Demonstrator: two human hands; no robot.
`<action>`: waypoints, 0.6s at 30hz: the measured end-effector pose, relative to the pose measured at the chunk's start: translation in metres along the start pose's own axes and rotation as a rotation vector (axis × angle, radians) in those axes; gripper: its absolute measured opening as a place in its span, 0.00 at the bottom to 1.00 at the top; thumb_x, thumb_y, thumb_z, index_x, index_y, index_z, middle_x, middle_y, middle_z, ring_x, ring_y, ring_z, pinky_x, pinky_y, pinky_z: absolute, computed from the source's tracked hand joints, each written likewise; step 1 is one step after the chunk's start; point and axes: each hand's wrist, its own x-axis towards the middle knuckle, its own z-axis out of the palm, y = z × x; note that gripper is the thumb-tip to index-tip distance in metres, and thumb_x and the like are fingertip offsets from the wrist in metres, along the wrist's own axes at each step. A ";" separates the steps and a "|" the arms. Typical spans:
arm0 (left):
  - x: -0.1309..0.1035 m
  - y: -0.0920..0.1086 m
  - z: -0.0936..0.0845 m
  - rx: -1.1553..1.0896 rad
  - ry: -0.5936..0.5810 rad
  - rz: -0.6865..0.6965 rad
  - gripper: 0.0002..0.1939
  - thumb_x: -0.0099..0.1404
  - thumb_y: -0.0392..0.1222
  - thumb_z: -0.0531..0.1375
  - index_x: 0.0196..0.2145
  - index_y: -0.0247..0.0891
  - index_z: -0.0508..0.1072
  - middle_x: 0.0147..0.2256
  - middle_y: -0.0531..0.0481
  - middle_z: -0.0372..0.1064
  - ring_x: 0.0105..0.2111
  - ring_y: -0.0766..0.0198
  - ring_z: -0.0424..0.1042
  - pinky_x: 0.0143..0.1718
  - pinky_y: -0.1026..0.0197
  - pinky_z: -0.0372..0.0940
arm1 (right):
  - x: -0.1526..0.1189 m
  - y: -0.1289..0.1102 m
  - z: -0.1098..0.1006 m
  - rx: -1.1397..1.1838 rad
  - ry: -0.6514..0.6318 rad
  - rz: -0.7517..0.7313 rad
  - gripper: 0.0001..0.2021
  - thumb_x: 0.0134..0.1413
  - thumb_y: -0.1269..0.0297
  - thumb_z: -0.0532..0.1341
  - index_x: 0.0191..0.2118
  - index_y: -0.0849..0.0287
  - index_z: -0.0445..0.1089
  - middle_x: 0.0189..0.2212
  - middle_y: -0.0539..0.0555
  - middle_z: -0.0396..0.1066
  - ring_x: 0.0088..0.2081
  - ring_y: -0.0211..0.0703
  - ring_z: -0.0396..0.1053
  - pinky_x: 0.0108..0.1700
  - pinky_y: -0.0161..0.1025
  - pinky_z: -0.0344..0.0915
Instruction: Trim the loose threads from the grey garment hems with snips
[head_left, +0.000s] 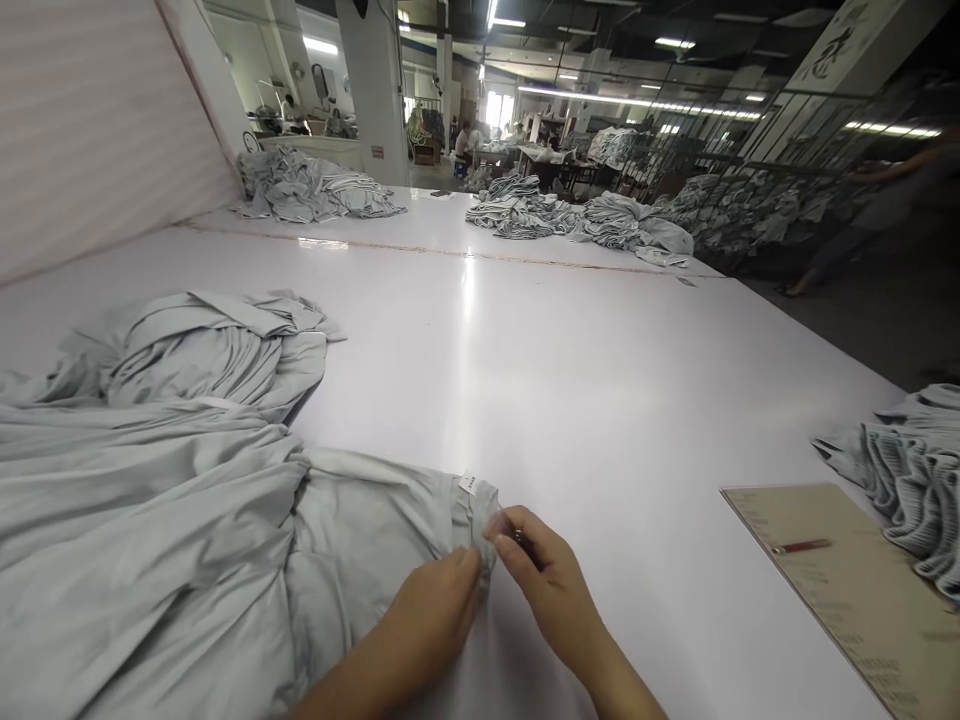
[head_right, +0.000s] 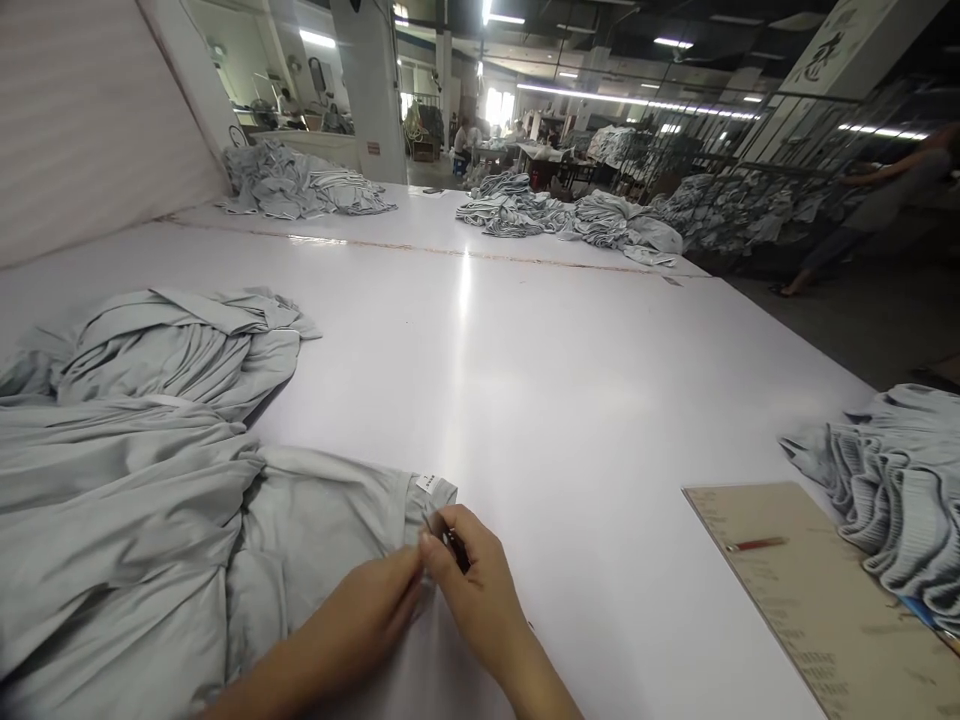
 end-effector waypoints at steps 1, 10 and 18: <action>-0.009 0.000 -0.010 -0.088 0.004 -0.025 0.08 0.66 0.42 0.51 0.31 0.39 0.66 0.29 0.51 0.68 0.29 0.62 0.68 0.32 0.62 0.65 | 0.003 0.003 0.001 0.021 -0.062 -0.010 0.09 0.62 0.57 0.54 0.36 0.56 0.63 0.30 0.49 0.62 0.31 0.40 0.60 0.34 0.36 0.59; -0.065 -0.004 -0.103 -0.671 0.412 -0.485 0.16 0.60 0.56 0.56 0.37 0.41 0.67 0.25 0.59 0.57 0.20 0.70 0.53 0.22 0.70 0.50 | 0.021 -0.002 0.026 -0.047 -0.179 -0.043 0.08 0.58 0.66 0.56 0.29 0.56 0.58 0.24 0.45 0.54 0.27 0.36 0.52 0.29 0.34 0.52; -0.071 -0.026 -0.087 -0.267 0.564 -0.140 0.09 0.56 0.36 0.58 0.24 0.42 0.59 0.23 0.59 0.53 0.23 0.66 0.52 0.25 0.67 0.50 | -0.002 -0.014 0.037 -0.143 -0.075 -0.148 0.04 0.55 0.68 0.56 0.31 0.55 0.58 0.24 0.45 0.57 0.24 0.36 0.53 0.26 0.34 0.50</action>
